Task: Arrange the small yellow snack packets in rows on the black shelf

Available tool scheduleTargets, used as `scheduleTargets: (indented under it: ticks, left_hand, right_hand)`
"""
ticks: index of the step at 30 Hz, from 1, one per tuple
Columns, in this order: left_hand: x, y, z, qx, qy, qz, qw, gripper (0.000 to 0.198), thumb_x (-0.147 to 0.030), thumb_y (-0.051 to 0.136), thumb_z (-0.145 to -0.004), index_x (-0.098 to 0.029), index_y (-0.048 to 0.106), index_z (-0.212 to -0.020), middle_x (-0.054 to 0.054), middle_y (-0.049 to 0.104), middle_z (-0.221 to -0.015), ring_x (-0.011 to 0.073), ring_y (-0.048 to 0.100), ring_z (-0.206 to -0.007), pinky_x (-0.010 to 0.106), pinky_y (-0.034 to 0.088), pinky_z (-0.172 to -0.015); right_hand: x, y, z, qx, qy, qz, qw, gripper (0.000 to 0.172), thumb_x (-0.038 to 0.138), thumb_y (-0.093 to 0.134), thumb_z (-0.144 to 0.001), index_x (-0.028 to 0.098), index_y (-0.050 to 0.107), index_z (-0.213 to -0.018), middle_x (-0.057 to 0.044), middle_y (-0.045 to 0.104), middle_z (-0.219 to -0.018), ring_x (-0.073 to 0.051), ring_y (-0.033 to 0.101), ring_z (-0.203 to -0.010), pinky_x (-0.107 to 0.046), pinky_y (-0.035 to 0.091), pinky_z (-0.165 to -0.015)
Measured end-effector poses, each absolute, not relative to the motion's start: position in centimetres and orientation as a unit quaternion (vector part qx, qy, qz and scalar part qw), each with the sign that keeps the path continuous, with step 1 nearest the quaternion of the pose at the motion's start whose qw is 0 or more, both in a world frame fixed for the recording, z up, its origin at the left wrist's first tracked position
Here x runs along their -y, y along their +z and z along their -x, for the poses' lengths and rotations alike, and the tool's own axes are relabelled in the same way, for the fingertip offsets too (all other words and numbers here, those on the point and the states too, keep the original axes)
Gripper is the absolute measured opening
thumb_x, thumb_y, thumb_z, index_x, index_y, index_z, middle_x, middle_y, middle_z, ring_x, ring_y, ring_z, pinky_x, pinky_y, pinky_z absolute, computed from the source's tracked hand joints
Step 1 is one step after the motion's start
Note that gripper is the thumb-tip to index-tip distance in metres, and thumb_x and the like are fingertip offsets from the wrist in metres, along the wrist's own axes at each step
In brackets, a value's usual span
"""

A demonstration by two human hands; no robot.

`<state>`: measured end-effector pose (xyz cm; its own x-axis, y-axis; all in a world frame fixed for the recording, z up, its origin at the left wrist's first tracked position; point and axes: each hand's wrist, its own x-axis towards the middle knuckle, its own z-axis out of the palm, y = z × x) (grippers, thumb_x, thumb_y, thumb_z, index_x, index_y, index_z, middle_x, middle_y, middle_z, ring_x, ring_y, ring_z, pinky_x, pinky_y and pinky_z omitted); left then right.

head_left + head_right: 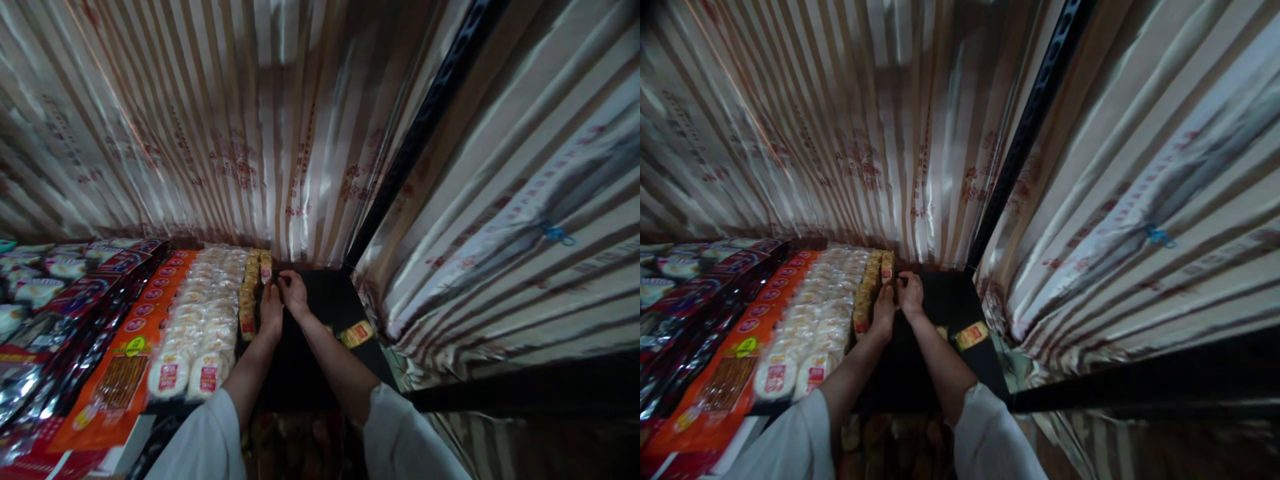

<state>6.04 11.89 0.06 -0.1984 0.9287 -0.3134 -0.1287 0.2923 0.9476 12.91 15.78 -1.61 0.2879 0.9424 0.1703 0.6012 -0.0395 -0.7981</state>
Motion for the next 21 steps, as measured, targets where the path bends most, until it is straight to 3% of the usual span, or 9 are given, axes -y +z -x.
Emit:
scheduleTargets:
  ticks: [4,9,13,16,21]
  left_hand:
    - [-8.9,0.3,-7.2,-0.613,0.435,-0.354,0.557,0.035,-0.019,0.044,-0.083,-0.015,0.053,-0.116,0.011,0.058,-0.118,0.0169,0.062,-0.092,0.022,0.05,-0.064]
    - [-5.3,-0.7,-8.3,-0.619,0.367,-0.387,0.576,0.022,-0.016,0.054,-0.076,-0.018,0.061,-0.097,0.006,0.066,-0.091,0.0098,0.061,-0.063,0.02,0.047,-0.058]
    - [-2.9,-1.2,-8.8,-0.61,0.335,-0.371,0.615,0.016,-0.015,0.06,-0.071,-0.017,0.061,-0.087,0.004,0.065,-0.083,0.0083,0.058,-0.057,0.018,0.045,-0.054]
    - [-1.3,-0.6,-9.1,-0.599,0.328,-0.361,0.635,0.014,-0.01,0.054,-0.073,-0.015,0.06,-0.085,0.004,0.064,-0.08,0.0075,0.056,-0.055,0.018,0.043,-0.051]
    - [0.6,1.0,-9.2,-0.588,0.337,-0.356,0.643,0.017,-0.007,0.046,-0.076,-0.013,0.058,-0.085,0.004,0.063,-0.078,0.0069,0.056,-0.059,0.016,0.044,-0.052]
  right_hand:
    - [-11.4,-0.4,-15.7,0.567,0.199,0.694,0.396,0.022,0.016,0.044,-0.078,0.019,0.06,-0.093,-0.004,0.063,-0.097,-0.015,0.058,-0.092,-0.026,0.043,-0.086]
    - [-4.5,0.9,-19.1,0.576,0.151,0.722,0.353,0.025,0.019,0.04,-0.081,0.019,0.059,-0.097,-0.004,0.063,-0.097,-0.017,0.058,-0.09,-0.027,0.043,-0.083]
    - [0.8,1.2,-20.0,0.614,0.1,0.735,0.269,0.026,0.023,0.039,-0.084,0.019,0.059,-0.1,-0.006,0.064,-0.098,-0.019,0.058,-0.093,-0.028,0.042,-0.083]
    - [3.3,1.1,-19.5,0.633,0.079,0.742,0.205,0.03,0.026,0.04,-0.085,0.017,0.059,-0.107,-0.009,0.063,-0.103,-0.021,0.055,-0.1,-0.028,0.04,-0.087]
    - [4.8,0.7,-18.3,0.636,0.094,0.745,0.178,0.035,0.027,0.042,-0.085,0.017,0.056,-0.115,-0.01,0.06,-0.108,-0.022,0.054,-0.1,-0.028,0.039,-0.088]
